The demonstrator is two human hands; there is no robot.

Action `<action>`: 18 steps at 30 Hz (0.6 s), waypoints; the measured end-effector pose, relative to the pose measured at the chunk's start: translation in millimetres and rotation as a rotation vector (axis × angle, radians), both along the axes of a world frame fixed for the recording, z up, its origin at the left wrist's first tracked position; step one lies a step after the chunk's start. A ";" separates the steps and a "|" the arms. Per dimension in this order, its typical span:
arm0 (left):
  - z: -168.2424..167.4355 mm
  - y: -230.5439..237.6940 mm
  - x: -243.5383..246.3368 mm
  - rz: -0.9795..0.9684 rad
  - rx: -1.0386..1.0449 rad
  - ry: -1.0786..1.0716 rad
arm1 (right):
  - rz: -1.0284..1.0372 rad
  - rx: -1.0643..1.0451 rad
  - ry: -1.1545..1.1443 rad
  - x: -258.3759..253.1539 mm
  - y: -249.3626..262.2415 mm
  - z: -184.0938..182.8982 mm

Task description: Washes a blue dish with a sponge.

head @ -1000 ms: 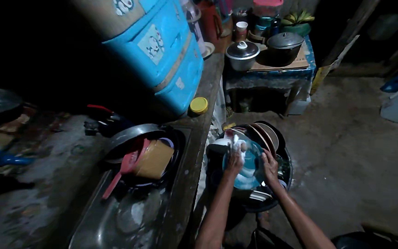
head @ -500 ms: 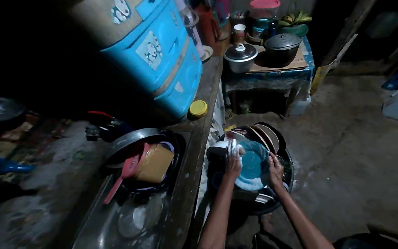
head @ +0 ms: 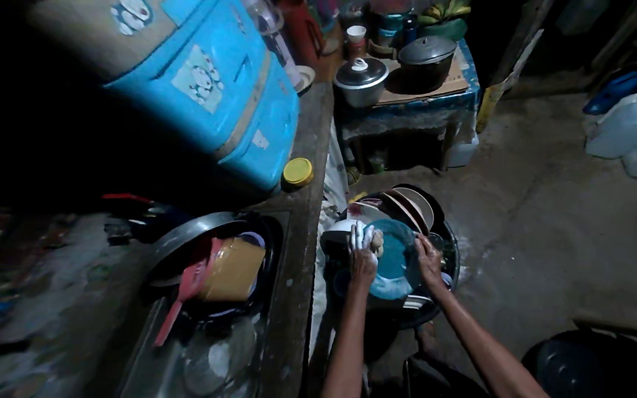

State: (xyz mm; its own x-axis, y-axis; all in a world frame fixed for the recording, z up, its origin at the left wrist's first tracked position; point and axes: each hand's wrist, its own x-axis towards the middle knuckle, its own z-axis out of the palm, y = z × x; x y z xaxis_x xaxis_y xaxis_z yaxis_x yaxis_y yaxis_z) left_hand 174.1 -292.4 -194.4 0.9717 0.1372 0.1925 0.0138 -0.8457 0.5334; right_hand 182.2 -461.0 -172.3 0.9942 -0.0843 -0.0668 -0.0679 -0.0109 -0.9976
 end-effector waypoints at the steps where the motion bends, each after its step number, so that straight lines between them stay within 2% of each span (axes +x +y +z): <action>1: -3.1 -7.1 4.1 -0.046 -0.020 -0.055 | 0.015 -0.005 -0.006 -2.5 0.4 -1.0; 3: -0.7 -25.2 -0.2 -0.204 -0.090 -0.068 | 0.031 0.015 0.016 -7.1 1.1 -4.2; 7: 11.5 -43.0 -30.6 -0.553 -0.178 0.117 | 0.007 0.072 0.164 2.2 -5.5 -3.6; 11: 18.7 -10.0 -47.8 -0.781 0.005 0.084 | 0.151 -0.027 0.259 32.6 -30.6 -13.1; 13: 36.6 13.0 -42.9 -0.833 0.112 0.035 | 0.318 -0.063 0.332 50.8 -47.0 -11.1; 15: 65.3 26.7 -32.8 -0.852 0.083 0.075 | 0.479 -0.026 0.449 60.8 -55.0 -4.7; 16: 81.6 29.3 -26.9 -0.820 -0.013 0.121 | 0.528 0.055 0.495 61.6 -55.4 -3.7; 18: 105.4 32.5 -15.4 -0.611 -0.289 0.228 | 0.544 0.330 0.534 57.3 -51.7 -11.0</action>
State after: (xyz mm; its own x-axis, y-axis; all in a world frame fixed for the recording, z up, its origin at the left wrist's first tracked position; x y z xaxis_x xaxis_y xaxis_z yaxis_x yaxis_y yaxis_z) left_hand 158.8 -259.9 -89.0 0.9027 -0.4301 0.0137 -0.2800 -0.5630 0.7776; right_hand 239.4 -512.7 -183.3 0.7180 0.5059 -0.4781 -0.6027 0.1083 -0.7905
